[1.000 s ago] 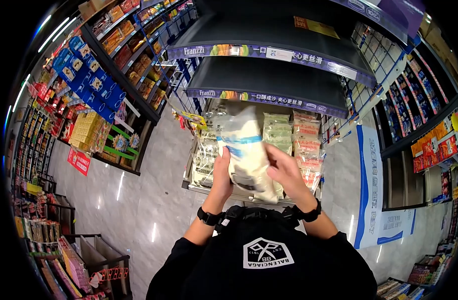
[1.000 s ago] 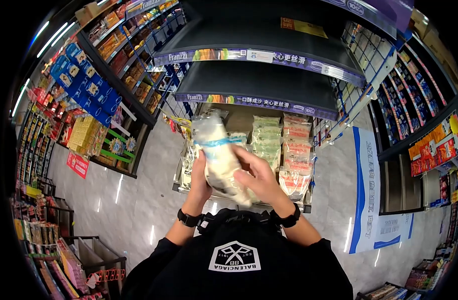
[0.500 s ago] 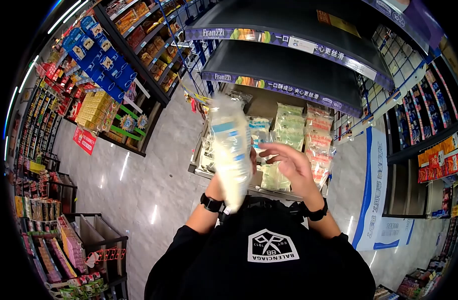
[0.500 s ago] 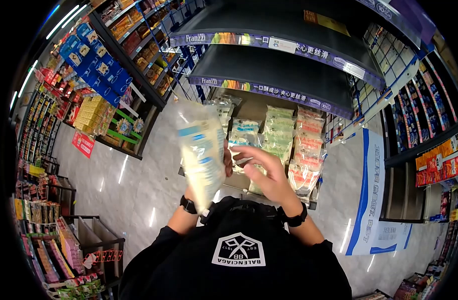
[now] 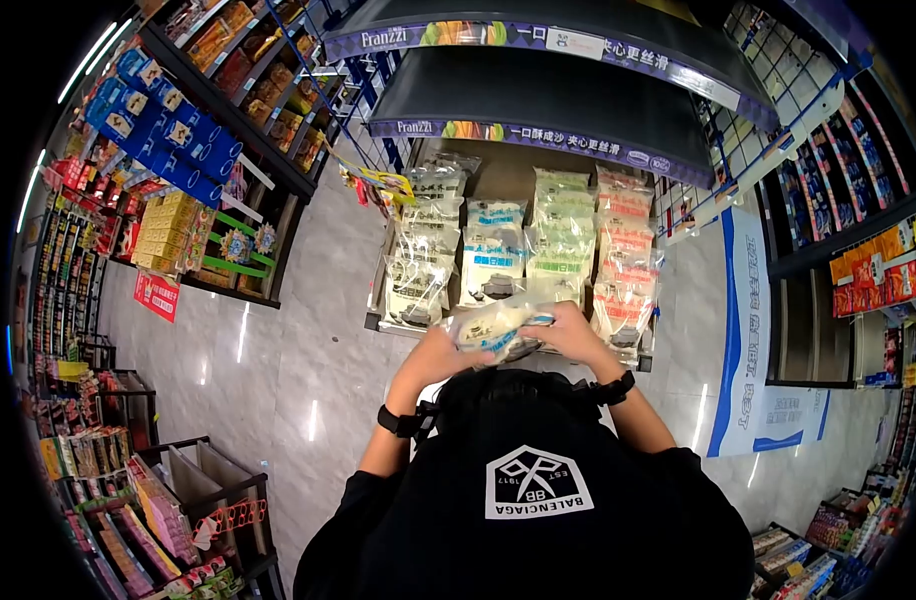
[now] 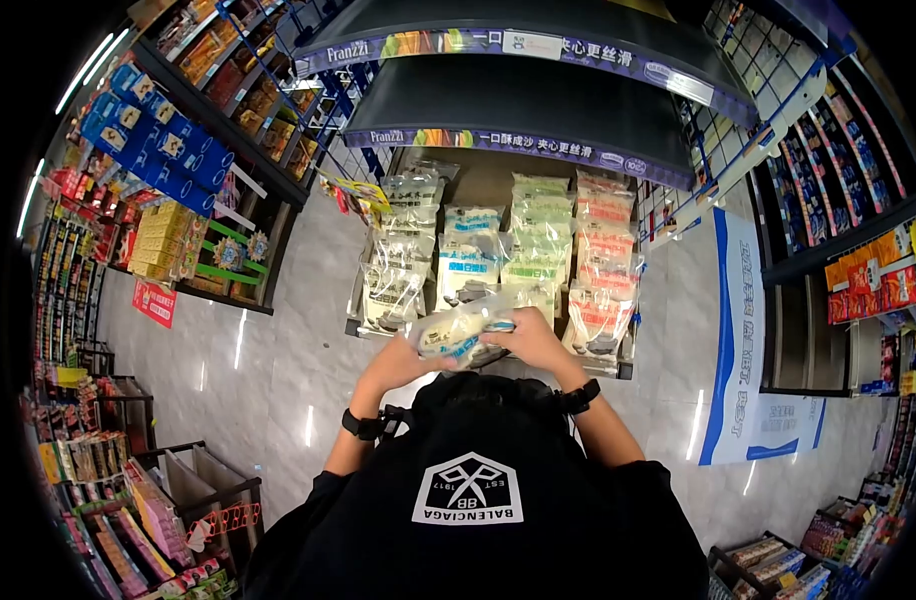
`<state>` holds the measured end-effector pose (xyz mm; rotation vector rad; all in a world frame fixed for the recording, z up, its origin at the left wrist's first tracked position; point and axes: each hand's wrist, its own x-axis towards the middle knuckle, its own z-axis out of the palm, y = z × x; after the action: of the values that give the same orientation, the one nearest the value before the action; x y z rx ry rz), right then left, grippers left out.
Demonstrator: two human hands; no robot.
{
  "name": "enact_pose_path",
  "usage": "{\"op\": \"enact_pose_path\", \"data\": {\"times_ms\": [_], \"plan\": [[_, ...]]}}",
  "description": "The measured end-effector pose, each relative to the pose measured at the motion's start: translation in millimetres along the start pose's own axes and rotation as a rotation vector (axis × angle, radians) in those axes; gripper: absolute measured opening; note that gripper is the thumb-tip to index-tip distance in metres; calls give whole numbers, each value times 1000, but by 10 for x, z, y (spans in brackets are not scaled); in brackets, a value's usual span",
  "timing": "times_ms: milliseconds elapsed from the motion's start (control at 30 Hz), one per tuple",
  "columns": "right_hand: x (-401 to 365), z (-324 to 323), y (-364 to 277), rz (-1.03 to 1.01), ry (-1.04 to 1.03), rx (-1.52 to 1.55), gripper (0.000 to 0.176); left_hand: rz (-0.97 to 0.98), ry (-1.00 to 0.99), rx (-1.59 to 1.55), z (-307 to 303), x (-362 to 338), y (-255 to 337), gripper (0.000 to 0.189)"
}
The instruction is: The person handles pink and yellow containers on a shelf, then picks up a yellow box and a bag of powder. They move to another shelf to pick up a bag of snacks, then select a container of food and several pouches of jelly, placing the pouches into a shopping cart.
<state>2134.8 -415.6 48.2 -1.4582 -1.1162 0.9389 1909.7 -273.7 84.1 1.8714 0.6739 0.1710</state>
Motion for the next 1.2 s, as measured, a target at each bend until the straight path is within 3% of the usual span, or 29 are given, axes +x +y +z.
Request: {"op": "enact_pose_path", "data": {"times_ms": [67, 233, 333, 433, 500, 533, 600, 633, 700, 767, 867, 933, 1033, 1133, 1200], "plan": [[-11, 78, 220, 127, -121, -97, 29, 91, -77, -58, 57, -44, -159, 65], [9, 236, 272, 105, -33, -126, 23, -30, 18, -14, 118, -13, -424, 49], [59, 256, 238, 104, 10, -176, 24, 80, 152, 197, 132, 145, -657, 40], [77, 296, 424, 120, 59, -63, 35, 87, 199, 285, 114, 317, -804, 36], [68, 303, 533, 79, 146, -118, 46, -119, 76, 381, 80, 481, -937, 33], [34, 291, 550, 87, 162, -120, 46, -110, 60, 380, 81, 553, -1005, 33], [-42, 241, 583, 323, 197, -84, 49, -83, 4, 446, 94, 705, -1187, 32], [-96, 209, 619, 332, 214, -85, 49, 46, -9, 365, 136, 816, -1530, 35], [-217, 110, 756, 380, 227, -127, 49, -39, 55, 317, 149, 1037, -1990, 37], [-355, 22, 913, 411, 257, -184, 47, -163, 172, 232, 130, 1158, -2078, 45], [-603, -95, 965, 428, 320, -329, 45, -78, 200, 331, 227, 1123, -1883, 50], [-748, -151, 1053, 491, 358, -378, 43, -46, 127, 346, 269, 1150, -1932, 54], [-951, -193, 1214, 437, 388, -403, 41, -184, -43, 382, 209, 1243, -1875, 50], [-1069, -271, 1450, 472, 389, -411, 40, -43, -48, 181, 225, 1281, -1804, 50], [-1090, -298, 1523, 475, 418, -383, 40, -60, -76, 229, 290, 1325, -1842, 52]]}}
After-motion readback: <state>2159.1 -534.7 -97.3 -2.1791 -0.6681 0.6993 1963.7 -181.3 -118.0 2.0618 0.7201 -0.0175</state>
